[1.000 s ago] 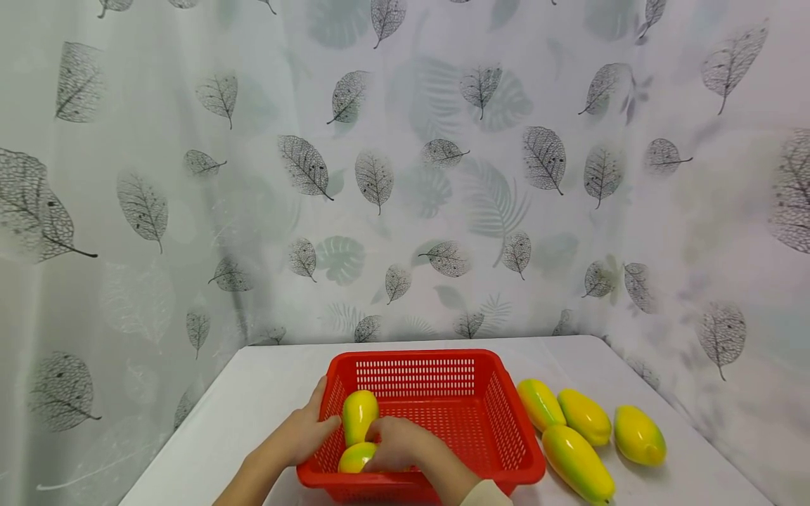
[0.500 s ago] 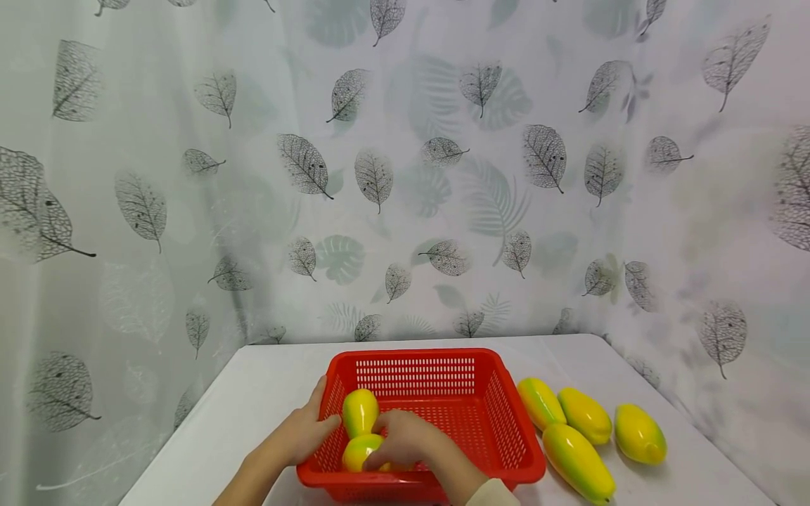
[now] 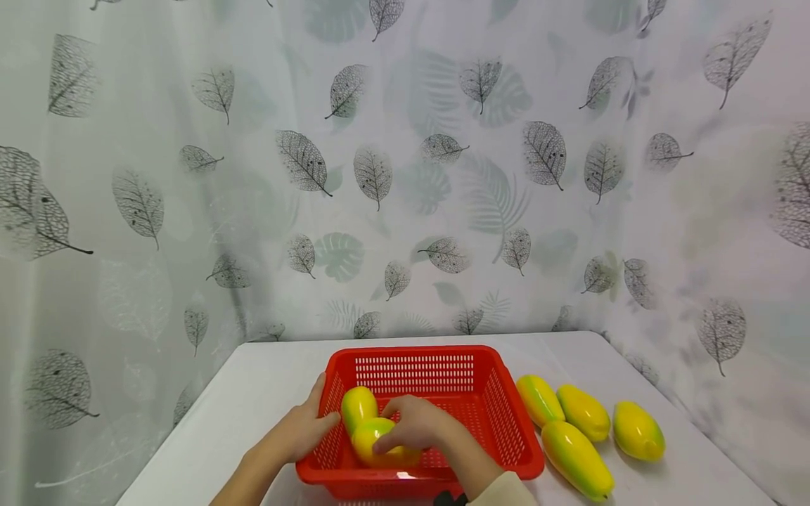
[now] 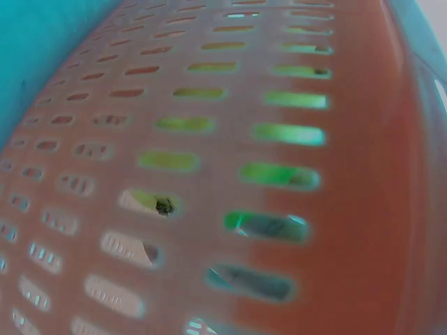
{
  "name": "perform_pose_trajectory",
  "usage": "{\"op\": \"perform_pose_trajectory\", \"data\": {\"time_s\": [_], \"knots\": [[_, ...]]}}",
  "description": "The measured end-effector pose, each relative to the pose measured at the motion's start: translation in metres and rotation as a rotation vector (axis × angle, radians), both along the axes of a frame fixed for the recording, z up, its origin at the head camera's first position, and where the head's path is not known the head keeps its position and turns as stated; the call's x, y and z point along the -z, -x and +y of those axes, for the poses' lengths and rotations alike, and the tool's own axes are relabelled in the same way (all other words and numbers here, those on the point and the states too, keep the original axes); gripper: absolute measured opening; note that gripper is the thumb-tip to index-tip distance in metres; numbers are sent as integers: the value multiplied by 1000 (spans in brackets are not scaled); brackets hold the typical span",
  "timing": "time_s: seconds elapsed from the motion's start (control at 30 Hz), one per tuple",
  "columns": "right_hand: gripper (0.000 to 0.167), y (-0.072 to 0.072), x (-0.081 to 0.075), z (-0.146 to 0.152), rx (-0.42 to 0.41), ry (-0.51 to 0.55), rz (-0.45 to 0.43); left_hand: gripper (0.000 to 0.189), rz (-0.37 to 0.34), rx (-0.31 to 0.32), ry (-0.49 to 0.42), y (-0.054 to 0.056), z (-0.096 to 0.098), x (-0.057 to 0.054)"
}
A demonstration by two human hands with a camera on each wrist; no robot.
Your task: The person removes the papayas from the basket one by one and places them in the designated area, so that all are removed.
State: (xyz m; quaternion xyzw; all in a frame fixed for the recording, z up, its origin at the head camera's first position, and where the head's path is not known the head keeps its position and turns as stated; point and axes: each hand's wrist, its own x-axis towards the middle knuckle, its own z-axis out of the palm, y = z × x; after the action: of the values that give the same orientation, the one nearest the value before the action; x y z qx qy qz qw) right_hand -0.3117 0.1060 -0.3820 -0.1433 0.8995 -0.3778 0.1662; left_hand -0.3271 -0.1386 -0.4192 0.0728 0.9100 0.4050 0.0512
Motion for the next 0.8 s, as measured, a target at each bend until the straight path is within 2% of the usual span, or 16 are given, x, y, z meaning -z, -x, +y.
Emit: {"op": "perform_pose_trajectory", "data": {"time_s": [0.43, 0.8], "knots": [[47, -1, -9, 19, 48, 13, 18, 92, 0, -11, 30, 2, 0, -3], [48, -4, -9, 29, 82, -8, 27, 91, -3, -13, 20, 1, 0, 0]]}}
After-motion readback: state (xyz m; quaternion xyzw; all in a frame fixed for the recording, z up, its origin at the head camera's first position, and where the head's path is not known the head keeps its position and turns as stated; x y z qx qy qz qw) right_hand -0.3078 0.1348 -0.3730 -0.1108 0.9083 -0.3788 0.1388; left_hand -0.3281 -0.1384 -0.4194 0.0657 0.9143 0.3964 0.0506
